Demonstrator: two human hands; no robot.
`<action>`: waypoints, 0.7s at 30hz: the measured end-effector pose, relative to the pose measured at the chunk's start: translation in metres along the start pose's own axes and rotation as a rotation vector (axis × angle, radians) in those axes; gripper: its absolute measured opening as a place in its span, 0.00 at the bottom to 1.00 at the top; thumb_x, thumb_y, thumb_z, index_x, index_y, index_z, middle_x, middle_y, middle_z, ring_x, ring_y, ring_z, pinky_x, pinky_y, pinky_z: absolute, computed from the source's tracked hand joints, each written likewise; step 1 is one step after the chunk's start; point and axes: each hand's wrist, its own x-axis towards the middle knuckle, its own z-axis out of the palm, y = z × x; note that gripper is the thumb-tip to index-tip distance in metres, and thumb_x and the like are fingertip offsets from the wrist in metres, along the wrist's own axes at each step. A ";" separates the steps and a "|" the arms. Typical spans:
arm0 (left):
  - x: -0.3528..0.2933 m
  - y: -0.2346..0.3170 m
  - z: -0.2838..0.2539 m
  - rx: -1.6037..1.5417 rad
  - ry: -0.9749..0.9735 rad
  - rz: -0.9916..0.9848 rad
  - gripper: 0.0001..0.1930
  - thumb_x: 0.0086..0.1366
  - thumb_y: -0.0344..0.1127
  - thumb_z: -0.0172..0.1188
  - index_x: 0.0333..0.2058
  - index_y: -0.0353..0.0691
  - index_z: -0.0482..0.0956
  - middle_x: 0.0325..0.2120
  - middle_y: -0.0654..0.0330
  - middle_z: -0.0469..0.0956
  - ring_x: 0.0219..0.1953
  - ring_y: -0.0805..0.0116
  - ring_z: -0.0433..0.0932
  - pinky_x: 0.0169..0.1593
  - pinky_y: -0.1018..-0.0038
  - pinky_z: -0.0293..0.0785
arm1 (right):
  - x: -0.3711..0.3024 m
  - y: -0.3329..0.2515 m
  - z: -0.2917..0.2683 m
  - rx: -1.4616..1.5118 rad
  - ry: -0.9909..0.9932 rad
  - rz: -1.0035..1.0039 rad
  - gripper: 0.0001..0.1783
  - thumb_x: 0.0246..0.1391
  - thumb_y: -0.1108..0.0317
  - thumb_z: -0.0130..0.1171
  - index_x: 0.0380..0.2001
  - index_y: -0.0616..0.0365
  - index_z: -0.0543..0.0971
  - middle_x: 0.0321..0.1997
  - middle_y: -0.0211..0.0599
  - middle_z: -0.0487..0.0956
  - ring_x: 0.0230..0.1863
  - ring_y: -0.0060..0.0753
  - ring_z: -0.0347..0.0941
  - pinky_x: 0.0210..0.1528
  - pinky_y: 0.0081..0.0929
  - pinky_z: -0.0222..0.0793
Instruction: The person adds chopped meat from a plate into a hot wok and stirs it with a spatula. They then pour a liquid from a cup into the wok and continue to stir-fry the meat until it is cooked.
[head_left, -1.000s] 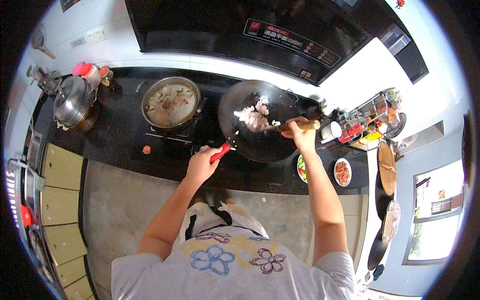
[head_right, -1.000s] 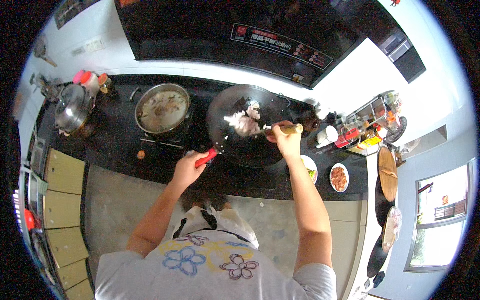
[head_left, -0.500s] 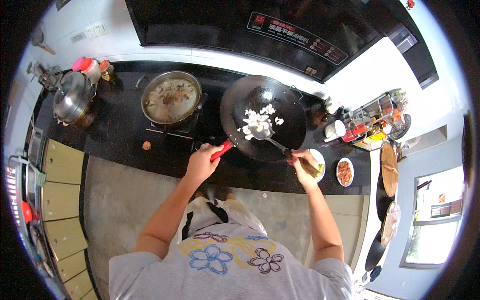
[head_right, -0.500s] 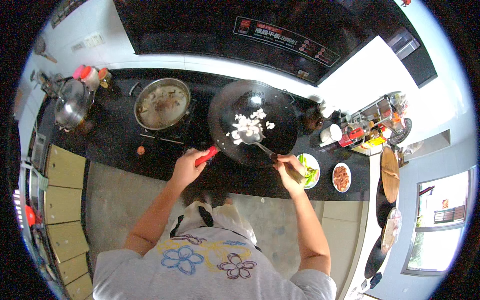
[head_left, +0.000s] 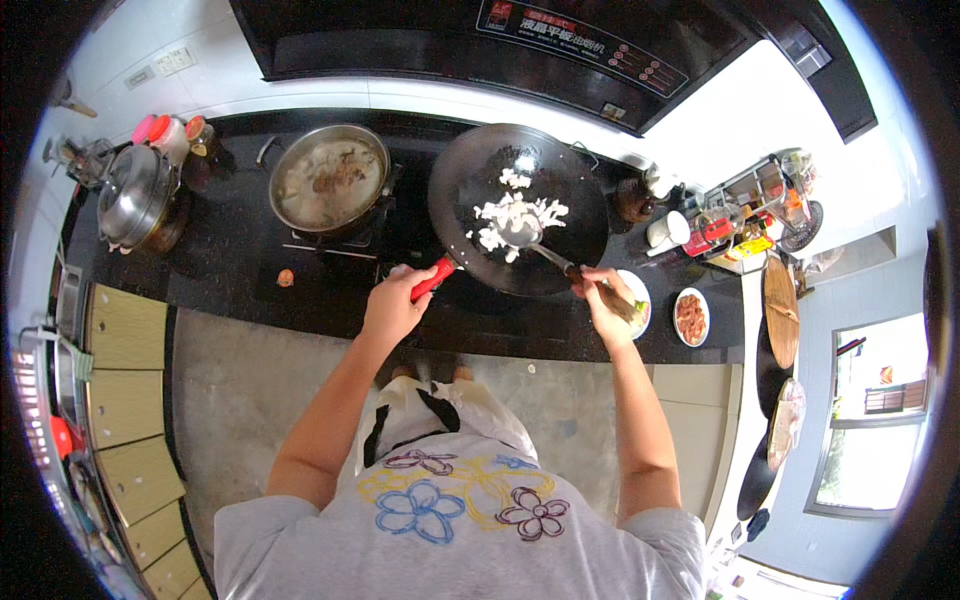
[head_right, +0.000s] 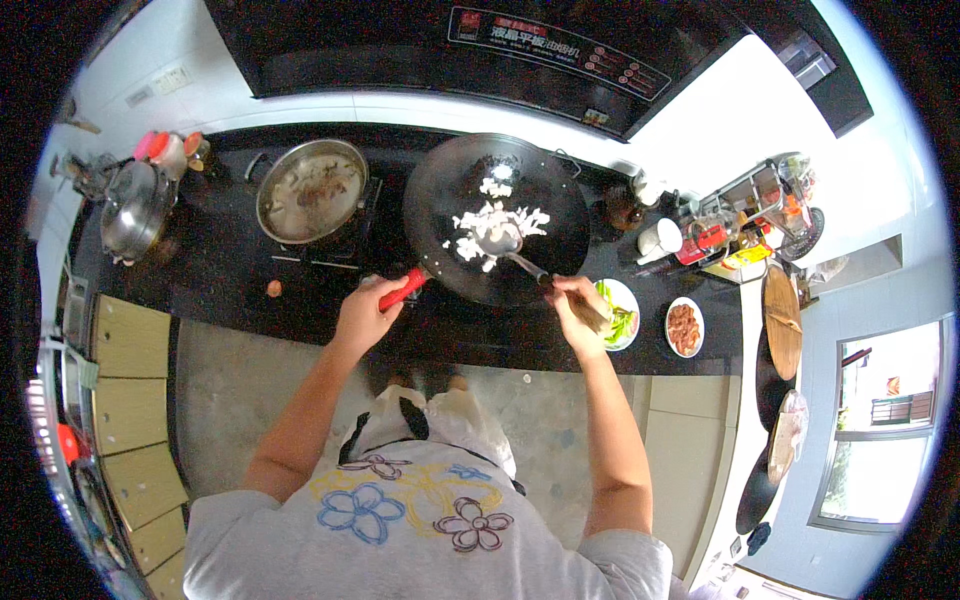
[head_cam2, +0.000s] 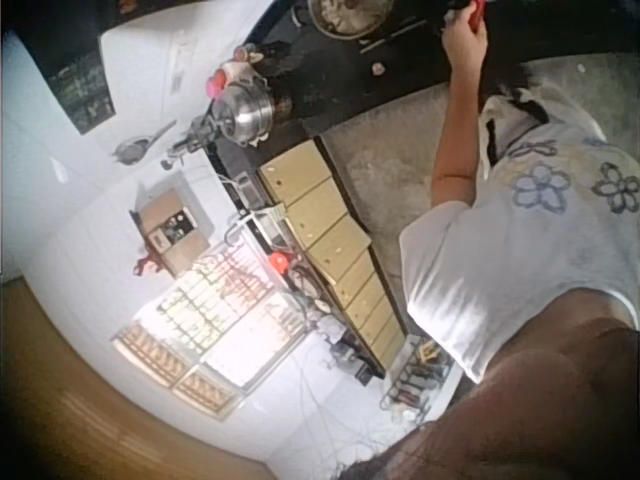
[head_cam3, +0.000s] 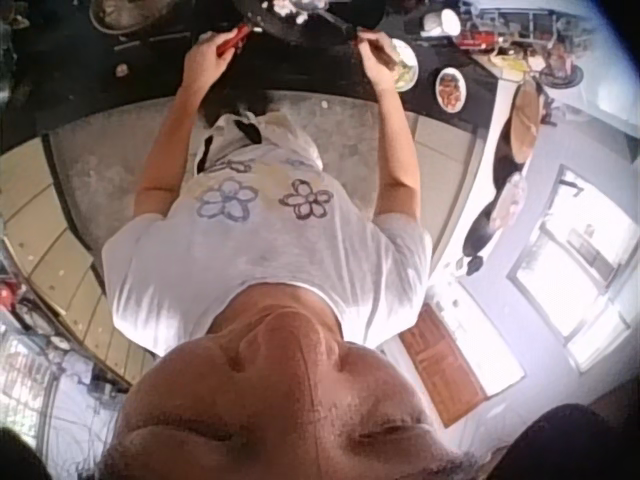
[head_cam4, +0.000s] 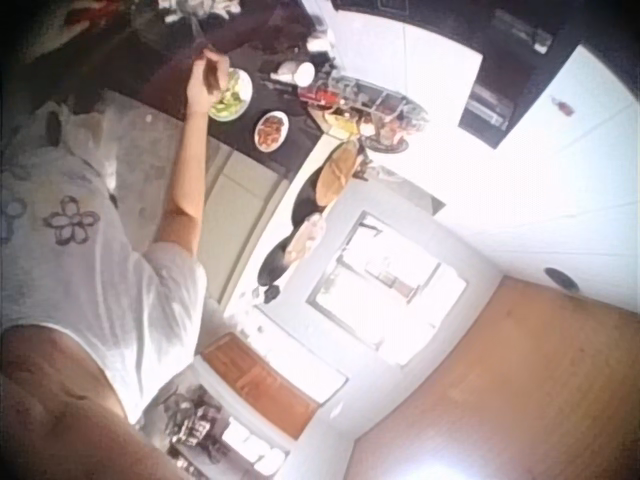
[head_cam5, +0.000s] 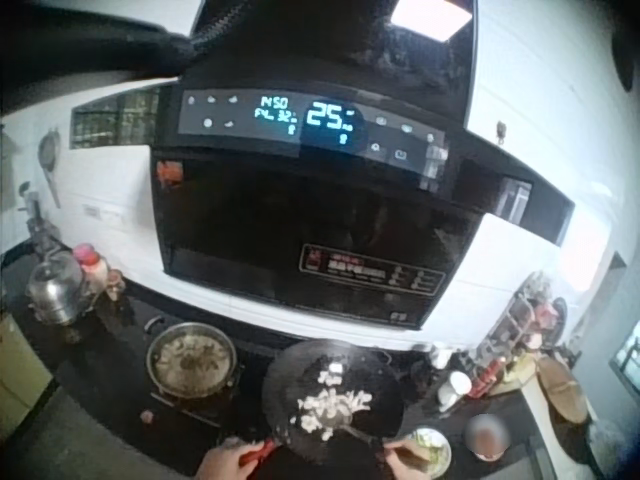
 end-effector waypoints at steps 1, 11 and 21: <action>0.002 0.001 0.002 -0.007 -0.013 0.000 0.21 0.54 0.31 0.67 0.48 0.49 0.80 0.37 0.52 0.79 0.37 0.50 0.80 0.41 0.62 0.77 | 0.005 0.007 0.004 -0.016 0.027 -0.009 0.04 0.58 0.77 0.60 0.37 0.62 0.78 0.41 0.38 0.80 0.40 0.26 0.79 0.43 0.25 0.78; -0.001 -0.004 -0.001 0.002 -0.012 -0.014 0.22 0.53 0.30 0.67 0.49 0.48 0.80 0.37 0.52 0.79 0.38 0.49 0.79 0.42 0.62 0.77 | 0.085 -0.135 0.003 -0.386 -0.102 0.191 0.07 0.51 0.72 0.60 0.27 0.67 0.79 0.22 0.40 0.80 0.23 0.28 0.81 0.24 0.23 0.76; -0.001 -0.001 0.004 -0.018 -0.017 -0.029 0.22 0.54 0.30 0.67 0.49 0.47 0.80 0.37 0.52 0.79 0.38 0.50 0.79 0.41 0.63 0.77 | 0.102 -0.062 0.011 -0.170 -0.206 -0.159 0.05 0.53 0.77 0.61 0.34 0.61 0.82 0.35 0.37 0.83 0.36 0.30 0.80 0.42 0.26 0.77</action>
